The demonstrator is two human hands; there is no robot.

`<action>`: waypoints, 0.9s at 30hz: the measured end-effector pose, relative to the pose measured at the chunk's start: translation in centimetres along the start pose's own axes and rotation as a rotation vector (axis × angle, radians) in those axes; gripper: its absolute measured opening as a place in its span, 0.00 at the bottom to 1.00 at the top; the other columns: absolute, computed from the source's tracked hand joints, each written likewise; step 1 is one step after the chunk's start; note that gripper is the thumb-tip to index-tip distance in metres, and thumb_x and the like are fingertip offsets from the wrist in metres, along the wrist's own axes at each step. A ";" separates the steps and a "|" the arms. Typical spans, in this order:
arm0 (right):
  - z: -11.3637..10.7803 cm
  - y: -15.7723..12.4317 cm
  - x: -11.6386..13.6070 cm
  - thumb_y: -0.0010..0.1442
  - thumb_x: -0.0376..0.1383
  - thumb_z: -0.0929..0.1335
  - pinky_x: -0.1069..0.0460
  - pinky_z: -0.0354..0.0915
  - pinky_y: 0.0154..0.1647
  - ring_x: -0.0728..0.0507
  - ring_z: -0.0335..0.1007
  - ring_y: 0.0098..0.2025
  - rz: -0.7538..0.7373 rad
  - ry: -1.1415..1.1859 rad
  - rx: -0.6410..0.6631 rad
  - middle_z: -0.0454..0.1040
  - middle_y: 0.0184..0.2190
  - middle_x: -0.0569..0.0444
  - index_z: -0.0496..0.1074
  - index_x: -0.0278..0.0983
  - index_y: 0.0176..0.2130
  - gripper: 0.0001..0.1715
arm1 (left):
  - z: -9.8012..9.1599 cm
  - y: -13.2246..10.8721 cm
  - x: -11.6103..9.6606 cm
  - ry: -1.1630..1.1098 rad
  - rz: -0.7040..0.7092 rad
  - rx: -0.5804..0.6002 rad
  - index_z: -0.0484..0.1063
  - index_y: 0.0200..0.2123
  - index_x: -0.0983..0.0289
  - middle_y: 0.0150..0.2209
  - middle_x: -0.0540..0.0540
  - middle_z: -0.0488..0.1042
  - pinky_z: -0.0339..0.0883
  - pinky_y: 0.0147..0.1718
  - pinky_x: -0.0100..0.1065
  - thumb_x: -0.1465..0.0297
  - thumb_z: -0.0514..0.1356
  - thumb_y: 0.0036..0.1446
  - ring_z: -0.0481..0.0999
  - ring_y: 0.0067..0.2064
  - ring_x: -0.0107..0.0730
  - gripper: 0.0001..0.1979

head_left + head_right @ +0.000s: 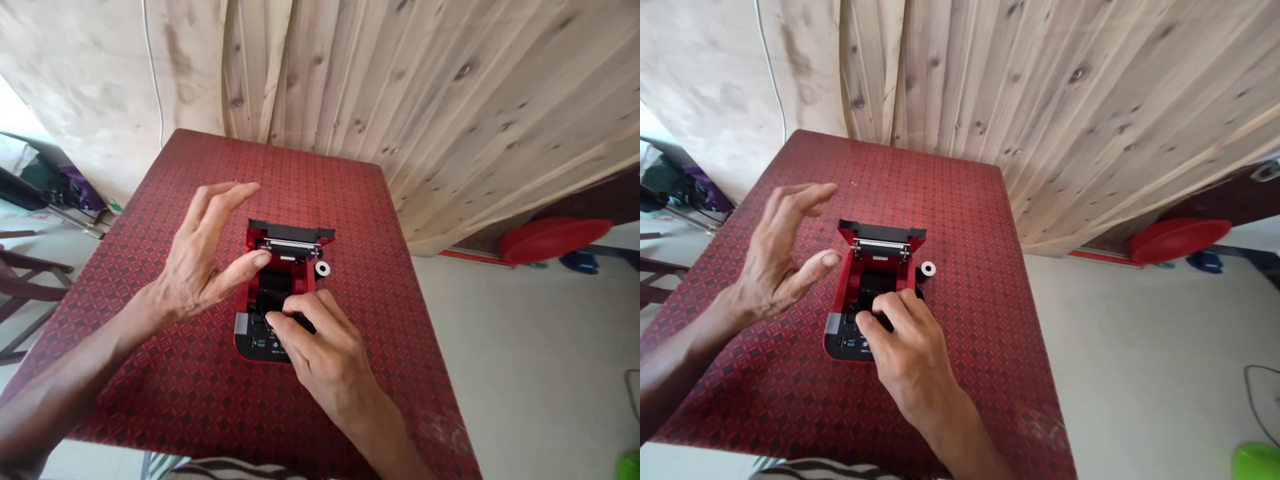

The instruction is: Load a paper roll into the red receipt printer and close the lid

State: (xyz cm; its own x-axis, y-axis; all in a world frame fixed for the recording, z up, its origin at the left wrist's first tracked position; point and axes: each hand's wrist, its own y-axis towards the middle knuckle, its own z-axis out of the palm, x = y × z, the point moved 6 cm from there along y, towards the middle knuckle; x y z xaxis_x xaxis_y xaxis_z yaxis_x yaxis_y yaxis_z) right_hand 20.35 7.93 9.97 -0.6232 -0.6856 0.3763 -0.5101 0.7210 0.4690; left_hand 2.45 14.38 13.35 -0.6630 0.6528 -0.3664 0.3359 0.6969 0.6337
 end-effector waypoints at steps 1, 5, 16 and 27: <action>0.0 -0.2 0.2 0.70 0.25 0.68 0.49 0.72 0.41 0.44 0.70 0.38 0.002 -0.018 -0.027 0.79 0.37 0.50 0.81 0.37 0.44 0.12 | 0.7 0.6 0.2 -0.054 -0.005 0.044 0.59 0.70 0.67 0.62 0.63 0.73 0.71 0.63 0.47 0.51 0.54 0.73 0.73 0.63 0.44 0.33; 0.0 -1.3 0.9 0.69 0.25 0.69 0.49 0.73 0.39 0.44 0.72 0.37 -0.017 -0.027 -0.066 0.81 0.37 0.50 0.81 0.35 0.47 0.11 | 2.6 0.5 0.0 -0.186 -0.040 0.161 0.63 0.68 0.69 0.54 0.62 0.78 0.74 0.55 0.43 0.47 0.50 0.74 0.79 0.54 0.40 0.34; 0.1 -3.7 1.5 0.67 0.24 0.68 0.46 0.75 0.44 0.41 0.78 0.42 -0.032 -0.132 -0.143 0.84 0.41 0.46 0.79 0.35 0.52 0.17 | 3.8 -6.8 -4.0 -0.066 0.166 0.195 0.71 0.63 0.64 0.52 0.64 0.79 0.74 0.52 0.46 0.43 0.51 0.71 0.79 0.54 0.46 0.34; 0.0 -4.1 1.5 0.67 0.23 0.68 0.46 0.76 0.45 0.41 0.78 0.42 -0.021 -0.132 -0.166 0.82 0.40 0.45 0.78 0.34 0.52 0.17 | 4.1 -7.4 -4.5 0.013 0.215 0.194 0.71 0.60 0.66 0.52 0.66 0.78 0.73 0.52 0.46 0.41 0.53 0.69 0.77 0.55 0.48 0.36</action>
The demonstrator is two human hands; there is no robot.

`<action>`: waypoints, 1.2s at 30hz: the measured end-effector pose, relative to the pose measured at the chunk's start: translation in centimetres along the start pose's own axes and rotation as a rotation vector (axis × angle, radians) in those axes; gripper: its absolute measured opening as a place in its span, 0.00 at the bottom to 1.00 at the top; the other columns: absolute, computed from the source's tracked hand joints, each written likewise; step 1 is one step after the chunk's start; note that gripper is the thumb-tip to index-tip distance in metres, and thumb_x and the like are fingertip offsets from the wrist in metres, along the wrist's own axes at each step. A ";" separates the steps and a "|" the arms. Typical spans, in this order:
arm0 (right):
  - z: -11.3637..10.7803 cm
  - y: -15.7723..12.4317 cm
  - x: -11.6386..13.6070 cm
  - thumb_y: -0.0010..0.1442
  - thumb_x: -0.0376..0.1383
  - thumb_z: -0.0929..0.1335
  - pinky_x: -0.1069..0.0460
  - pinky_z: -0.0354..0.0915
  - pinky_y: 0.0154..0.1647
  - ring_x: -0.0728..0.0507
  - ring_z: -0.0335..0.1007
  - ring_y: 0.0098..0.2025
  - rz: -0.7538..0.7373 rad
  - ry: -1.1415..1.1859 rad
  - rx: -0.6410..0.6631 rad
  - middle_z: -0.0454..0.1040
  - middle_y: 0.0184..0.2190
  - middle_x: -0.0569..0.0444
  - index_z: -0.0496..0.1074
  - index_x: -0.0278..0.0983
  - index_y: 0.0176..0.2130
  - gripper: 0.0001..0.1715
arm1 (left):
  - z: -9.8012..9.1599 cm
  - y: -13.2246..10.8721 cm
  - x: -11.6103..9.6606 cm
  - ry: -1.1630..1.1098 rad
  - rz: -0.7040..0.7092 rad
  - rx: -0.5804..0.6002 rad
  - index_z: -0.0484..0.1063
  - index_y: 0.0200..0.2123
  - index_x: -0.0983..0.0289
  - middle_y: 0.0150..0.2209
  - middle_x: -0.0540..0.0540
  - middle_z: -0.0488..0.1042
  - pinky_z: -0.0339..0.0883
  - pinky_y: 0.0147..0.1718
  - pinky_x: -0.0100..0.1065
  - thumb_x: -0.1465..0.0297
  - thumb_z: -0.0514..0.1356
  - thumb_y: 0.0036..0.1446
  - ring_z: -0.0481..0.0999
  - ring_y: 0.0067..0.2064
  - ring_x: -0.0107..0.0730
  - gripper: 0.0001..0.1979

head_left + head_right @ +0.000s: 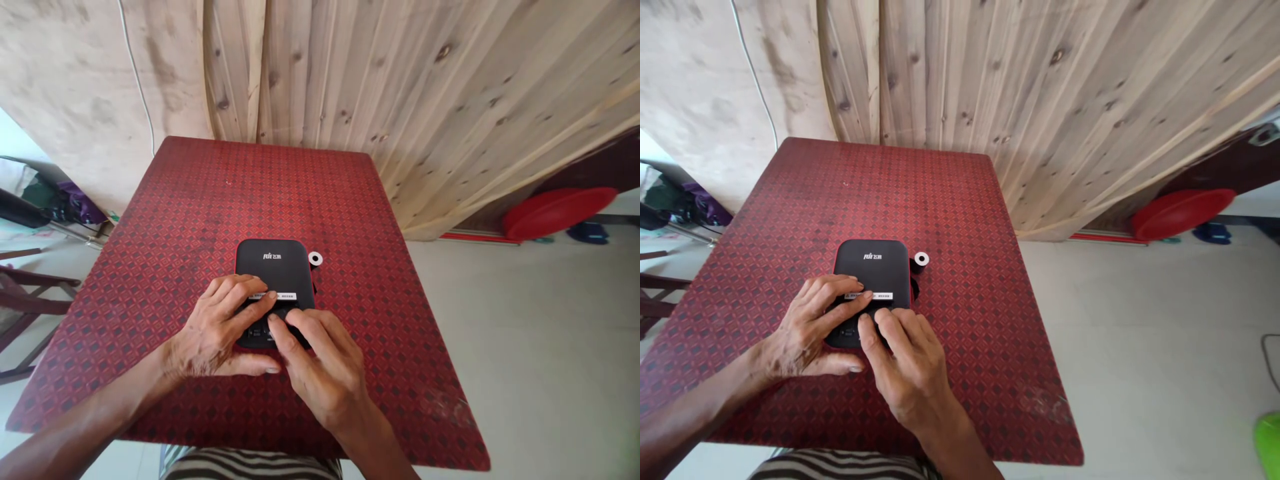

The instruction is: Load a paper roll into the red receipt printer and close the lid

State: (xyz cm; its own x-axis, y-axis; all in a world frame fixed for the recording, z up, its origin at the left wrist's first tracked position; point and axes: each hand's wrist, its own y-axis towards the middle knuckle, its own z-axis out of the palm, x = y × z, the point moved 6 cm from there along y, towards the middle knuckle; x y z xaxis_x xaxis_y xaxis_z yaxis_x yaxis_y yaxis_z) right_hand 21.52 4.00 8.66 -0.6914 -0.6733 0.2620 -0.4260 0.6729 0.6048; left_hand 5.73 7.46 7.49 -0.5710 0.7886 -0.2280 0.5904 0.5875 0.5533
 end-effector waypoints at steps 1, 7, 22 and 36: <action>0.0 0.0 0.0 0.67 0.23 0.68 0.47 0.76 0.45 0.41 0.78 0.42 0.002 0.003 0.005 0.82 0.40 0.45 0.78 0.35 0.53 0.17 | 0.1 0.0 0.0 0.000 -0.001 0.006 0.71 0.61 0.66 0.52 0.66 0.78 0.73 0.52 0.47 0.41 0.53 0.68 0.77 0.55 0.48 0.36; -0.5 0.1 -0.1 0.66 0.26 0.73 0.46 0.76 0.48 0.40 0.79 0.44 0.027 -0.002 -0.029 0.81 0.44 0.42 0.75 0.32 0.57 0.20 | 0.5 -0.7 0.0 -0.005 -0.018 0.031 0.69 0.63 0.68 0.55 0.67 0.76 0.71 0.59 0.49 0.43 0.53 0.70 0.75 0.60 0.50 0.37; 3.2 -7.5 -5.2 0.72 0.28 0.61 0.53 0.68 0.29 0.47 0.73 0.26 0.551 0.245 -0.085 0.78 0.32 0.56 0.72 0.41 0.47 0.13 | 0.2 -6.7 -0.5 -0.005 -0.203 -0.258 0.71 0.57 0.67 0.52 0.67 0.76 0.79 0.49 0.46 0.60 0.64 0.69 0.79 0.55 0.48 0.21; 4.0 -7.5 -6.0 0.70 0.29 0.61 0.55 0.59 0.22 0.50 0.65 0.22 0.660 0.316 -0.008 0.78 0.31 0.57 0.73 0.40 0.41 0.13 | 0.7 -6.3 0.3 -0.128 -0.300 -0.268 0.72 0.54 0.64 0.53 0.65 0.75 0.79 0.43 0.40 0.61 0.64 0.68 0.79 0.52 0.43 0.17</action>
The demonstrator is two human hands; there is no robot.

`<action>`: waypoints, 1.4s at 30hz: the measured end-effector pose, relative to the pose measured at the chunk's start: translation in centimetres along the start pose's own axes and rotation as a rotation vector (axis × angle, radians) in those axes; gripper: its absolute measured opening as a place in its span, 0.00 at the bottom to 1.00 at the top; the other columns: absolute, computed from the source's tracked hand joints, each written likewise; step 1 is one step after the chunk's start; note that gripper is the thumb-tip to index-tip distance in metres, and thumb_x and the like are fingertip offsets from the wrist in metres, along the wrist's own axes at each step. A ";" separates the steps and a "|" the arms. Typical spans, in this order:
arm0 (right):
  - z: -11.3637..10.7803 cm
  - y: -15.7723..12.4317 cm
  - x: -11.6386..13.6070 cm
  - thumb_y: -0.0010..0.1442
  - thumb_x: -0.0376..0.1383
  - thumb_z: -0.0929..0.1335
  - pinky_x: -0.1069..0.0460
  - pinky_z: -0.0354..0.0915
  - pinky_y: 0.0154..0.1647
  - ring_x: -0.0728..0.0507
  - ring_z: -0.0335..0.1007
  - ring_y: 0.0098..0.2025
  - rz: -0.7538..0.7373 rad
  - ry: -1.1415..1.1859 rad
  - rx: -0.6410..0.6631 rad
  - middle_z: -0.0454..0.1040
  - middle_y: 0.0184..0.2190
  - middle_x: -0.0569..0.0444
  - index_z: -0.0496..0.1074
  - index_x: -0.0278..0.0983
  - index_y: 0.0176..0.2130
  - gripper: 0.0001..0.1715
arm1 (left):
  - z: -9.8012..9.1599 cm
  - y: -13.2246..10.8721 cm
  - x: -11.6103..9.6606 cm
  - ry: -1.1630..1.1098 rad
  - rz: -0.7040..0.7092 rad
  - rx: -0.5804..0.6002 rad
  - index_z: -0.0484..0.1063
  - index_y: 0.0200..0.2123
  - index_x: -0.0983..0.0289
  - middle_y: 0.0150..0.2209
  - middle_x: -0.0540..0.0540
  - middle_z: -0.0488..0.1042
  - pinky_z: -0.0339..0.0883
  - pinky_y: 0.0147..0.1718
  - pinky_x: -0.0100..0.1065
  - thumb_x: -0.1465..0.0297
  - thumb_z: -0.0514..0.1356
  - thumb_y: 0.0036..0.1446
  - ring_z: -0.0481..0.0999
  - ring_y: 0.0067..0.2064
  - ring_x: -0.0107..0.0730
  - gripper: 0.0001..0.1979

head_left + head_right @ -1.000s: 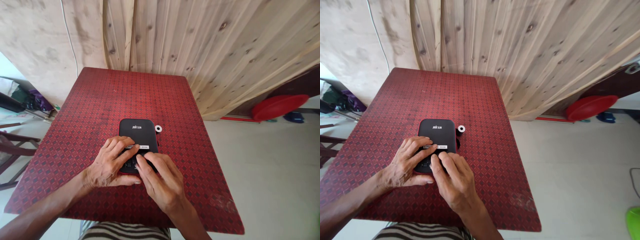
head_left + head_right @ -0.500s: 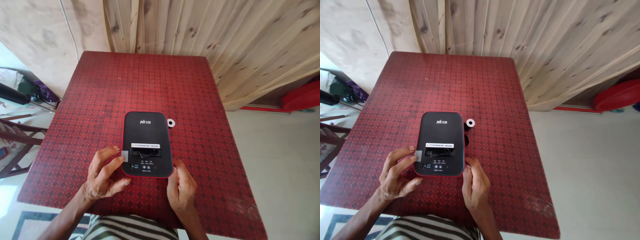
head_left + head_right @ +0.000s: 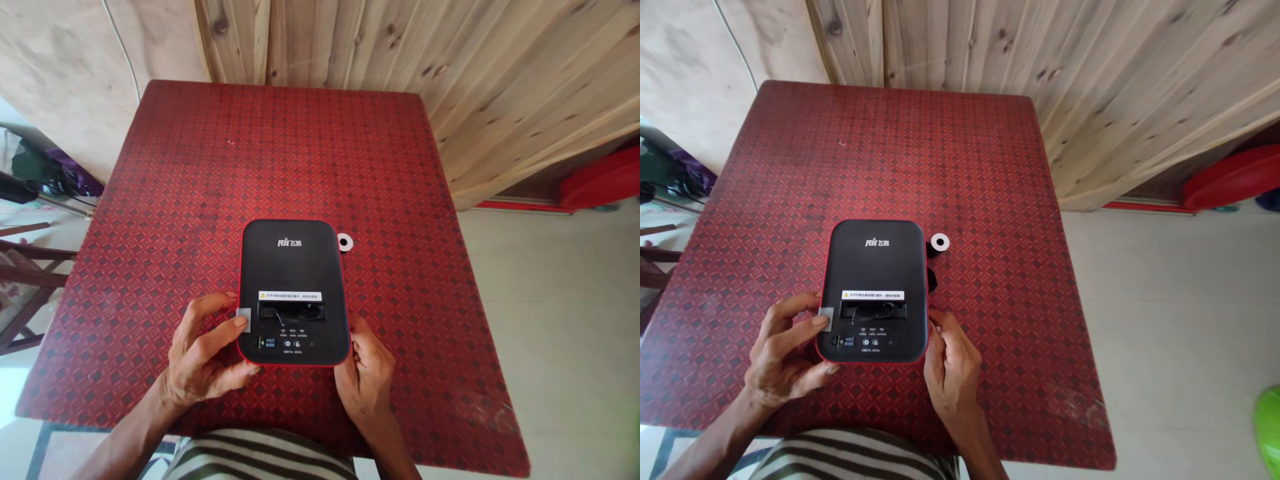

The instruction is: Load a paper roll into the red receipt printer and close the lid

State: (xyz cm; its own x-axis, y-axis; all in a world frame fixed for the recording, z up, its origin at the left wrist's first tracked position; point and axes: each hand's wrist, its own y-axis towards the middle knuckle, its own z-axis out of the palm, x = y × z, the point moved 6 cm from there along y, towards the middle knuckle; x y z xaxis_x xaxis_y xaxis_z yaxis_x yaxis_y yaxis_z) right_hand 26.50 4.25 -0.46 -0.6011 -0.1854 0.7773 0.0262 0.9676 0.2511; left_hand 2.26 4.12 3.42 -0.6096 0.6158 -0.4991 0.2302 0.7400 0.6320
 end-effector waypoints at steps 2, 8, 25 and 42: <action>0.0 0.0 0.0 0.70 0.28 0.62 0.56 0.59 0.22 0.51 0.65 0.22 0.000 0.006 -0.005 0.78 0.30 0.57 0.72 0.40 0.39 0.12 | 0.2 0.0 0.1 -0.034 -0.016 -0.011 0.72 0.53 0.64 0.54 0.65 0.74 0.79 0.42 0.40 0.61 0.65 0.67 0.79 0.51 0.42 0.17; -0.1 -0.2 -0.3 0.69 0.28 0.62 0.56 0.58 0.21 0.51 0.64 0.21 0.020 0.007 -0.007 0.77 0.29 0.58 0.73 0.40 0.39 0.12 | 0.4 0.4 0.4 -0.101 -0.059 -0.023 0.73 0.51 0.64 0.54 0.64 0.74 0.79 0.40 0.40 0.62 0.68 0.64 0.78 0.50 0.41 0.17; -2.7 -0.3 0.9 0.72 0.34 0.67 0.54 0.69 0.29 0.49 0.75 0.26 0.064 -0.036 -0.168 0.80 0.30 0.57 0.78 0.39 0.47 0.09 | -0.1 0.4 0.3 -0.144 -0.069 0.008 0.72 0.55 0.62 0.48 0.60 0.74 0.79 0.41 0.38 0.63 0.68 0.65 0.78 0.47 0.37 0.19; 3.6 9.8 10.4 0.71 0.26 0.68 0.48 0.74 0.35 0.42 0.82 0.38 -0.482 -0.667 0.544 0.83 0.46 0.47 0.77 0.34 0.52 0.13 | 0.0 -0.9 -0.1 -0.061 -0.041 0.051 0.69 0.60 0.65 0.53 0.63 0.73 0.79 0.51 0.35 0.68 0.65 0.67 0.77 0.54 0.38 0.20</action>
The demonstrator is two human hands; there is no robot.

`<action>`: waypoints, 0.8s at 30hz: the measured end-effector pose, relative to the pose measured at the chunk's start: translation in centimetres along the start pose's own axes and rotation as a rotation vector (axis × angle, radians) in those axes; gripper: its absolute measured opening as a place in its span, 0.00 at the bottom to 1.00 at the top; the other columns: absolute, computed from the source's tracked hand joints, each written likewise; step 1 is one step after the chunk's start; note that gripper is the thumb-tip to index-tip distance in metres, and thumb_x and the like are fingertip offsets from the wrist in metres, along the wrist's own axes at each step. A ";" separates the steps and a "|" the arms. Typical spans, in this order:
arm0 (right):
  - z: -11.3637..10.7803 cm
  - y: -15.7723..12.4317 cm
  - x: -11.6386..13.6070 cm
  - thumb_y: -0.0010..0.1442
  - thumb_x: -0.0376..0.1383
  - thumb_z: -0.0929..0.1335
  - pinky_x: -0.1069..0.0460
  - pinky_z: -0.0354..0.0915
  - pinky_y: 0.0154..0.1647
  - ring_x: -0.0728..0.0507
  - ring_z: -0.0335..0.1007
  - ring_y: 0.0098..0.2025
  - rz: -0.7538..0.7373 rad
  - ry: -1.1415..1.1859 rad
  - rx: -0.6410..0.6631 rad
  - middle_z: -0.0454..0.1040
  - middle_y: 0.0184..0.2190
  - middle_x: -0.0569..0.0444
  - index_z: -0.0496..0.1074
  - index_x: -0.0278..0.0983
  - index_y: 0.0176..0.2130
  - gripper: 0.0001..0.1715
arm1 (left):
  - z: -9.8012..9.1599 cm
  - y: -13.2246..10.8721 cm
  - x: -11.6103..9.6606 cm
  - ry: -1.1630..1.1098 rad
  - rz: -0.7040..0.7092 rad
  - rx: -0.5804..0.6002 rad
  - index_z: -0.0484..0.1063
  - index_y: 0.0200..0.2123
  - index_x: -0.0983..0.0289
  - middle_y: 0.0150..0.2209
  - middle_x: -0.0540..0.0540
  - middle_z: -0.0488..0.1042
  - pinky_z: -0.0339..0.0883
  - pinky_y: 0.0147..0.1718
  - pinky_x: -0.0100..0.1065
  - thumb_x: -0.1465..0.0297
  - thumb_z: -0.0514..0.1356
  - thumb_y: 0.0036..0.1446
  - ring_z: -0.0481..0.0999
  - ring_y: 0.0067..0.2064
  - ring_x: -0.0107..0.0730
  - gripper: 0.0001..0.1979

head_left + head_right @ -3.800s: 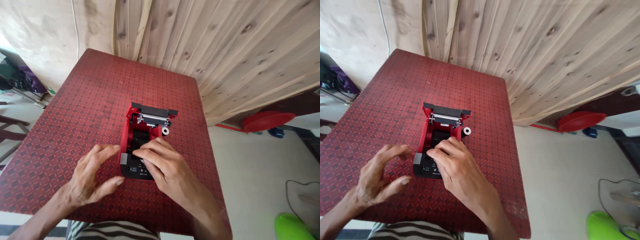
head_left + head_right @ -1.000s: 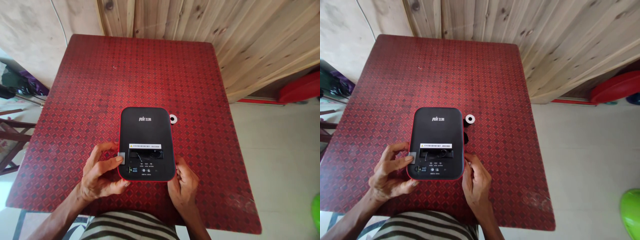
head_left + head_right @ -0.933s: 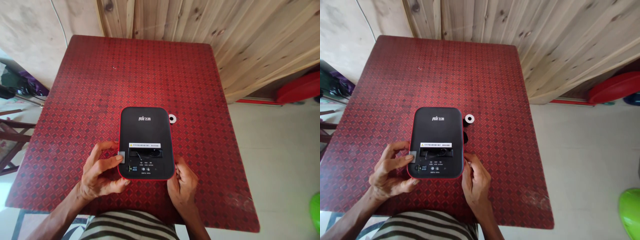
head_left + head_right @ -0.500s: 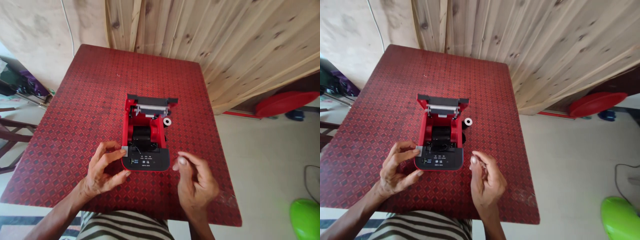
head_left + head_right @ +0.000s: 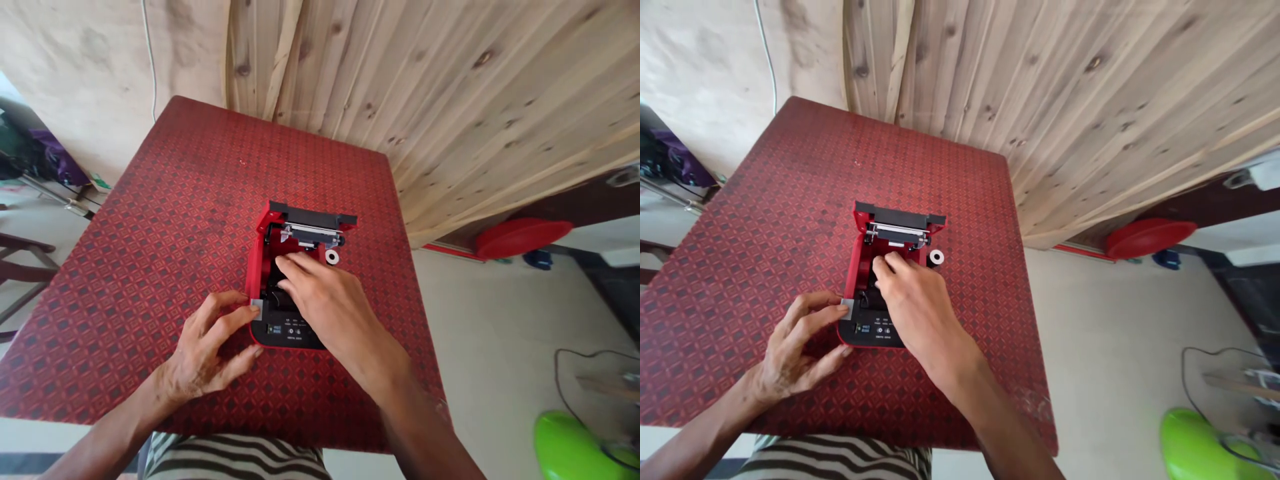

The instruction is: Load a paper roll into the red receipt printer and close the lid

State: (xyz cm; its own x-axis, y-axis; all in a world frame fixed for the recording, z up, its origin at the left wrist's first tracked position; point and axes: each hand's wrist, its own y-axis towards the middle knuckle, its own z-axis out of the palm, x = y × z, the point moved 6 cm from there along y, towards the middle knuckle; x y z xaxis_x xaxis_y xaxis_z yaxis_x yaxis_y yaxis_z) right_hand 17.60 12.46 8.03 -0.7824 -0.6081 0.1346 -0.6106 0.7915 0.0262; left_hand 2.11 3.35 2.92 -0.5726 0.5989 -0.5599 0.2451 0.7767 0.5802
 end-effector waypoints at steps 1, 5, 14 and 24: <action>0.5 0.6 -0.1 0.70 0.25 0.68 0.48 0.72 0.33 0.41 0.82 0.37 0.031 -0.023 0.089 0.83 0.45 0.47 0.78 0.35 0.50 0.12 | 0.0 0.0 0.0 0.002 -0.002 0.003 0.69 0.60 0.65 0.53 0.63 0.74 0.79 0.51 0.35 0.67 0.64 0.68 0.78 0.54 0.38 0.20; 1.1 2.3 -0.4 0.67 0.25 0.70 0.48 0.70 0.34 0.40 0.83 0.37 0.037 -0.039 0.218 0.83 0.43 0.47 0.78 0.36 0.46 0.11 | -0.1 0.0 0.0 0.011 -0.007 0.004 0.69 0.59 0.64 0.52 0.63 0.74 0.80 0.50 0.35 0.66 0.63 0.69 0.78 0.53 0.37 0.19; -0.5 1.4 0.0 0.67 0.29 0.70 0.49 0.67 0.32 0.41 0.80 0.38 0.032 -0.031 0.078 0.82 0.43 0.47 0.78 0.37 0.45 0.08 | -0.2 0.0 -0.1 0.010 -0.009 -0.009 0.69 0.61 0.63 0.52 0.62 0.76 0.81 0.49 0.36 0.67 0.64 0.67 0.80 0.52 0.38 0.21; -4.0 -11.0 -4.6 0.63 0.36 0.76 0.53 0.71 0.31 0.46 0.77 0.38 0.234 0.850 -0.401 0.79 0.47 0.53 0.79 0.47 0.50 0.16 | -0.3 0.1 0.1 0.029 0.015 -0.025 0.68 0.63 0.61 0.52 0.62 0.77 0.81 0.47 0.37 0.67 0.65 0.66 0.81 0.52 0.40 0.24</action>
State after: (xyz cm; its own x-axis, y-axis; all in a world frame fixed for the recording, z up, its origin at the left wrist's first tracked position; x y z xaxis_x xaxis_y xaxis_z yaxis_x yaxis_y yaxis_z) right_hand 28.43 6.84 11.09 -0.4328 -0.3095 0.8467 -0.2405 0.9448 0.2224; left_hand 1.80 3.41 3.10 -0.5917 0.6041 -0.5339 0.2344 0.7625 0.6030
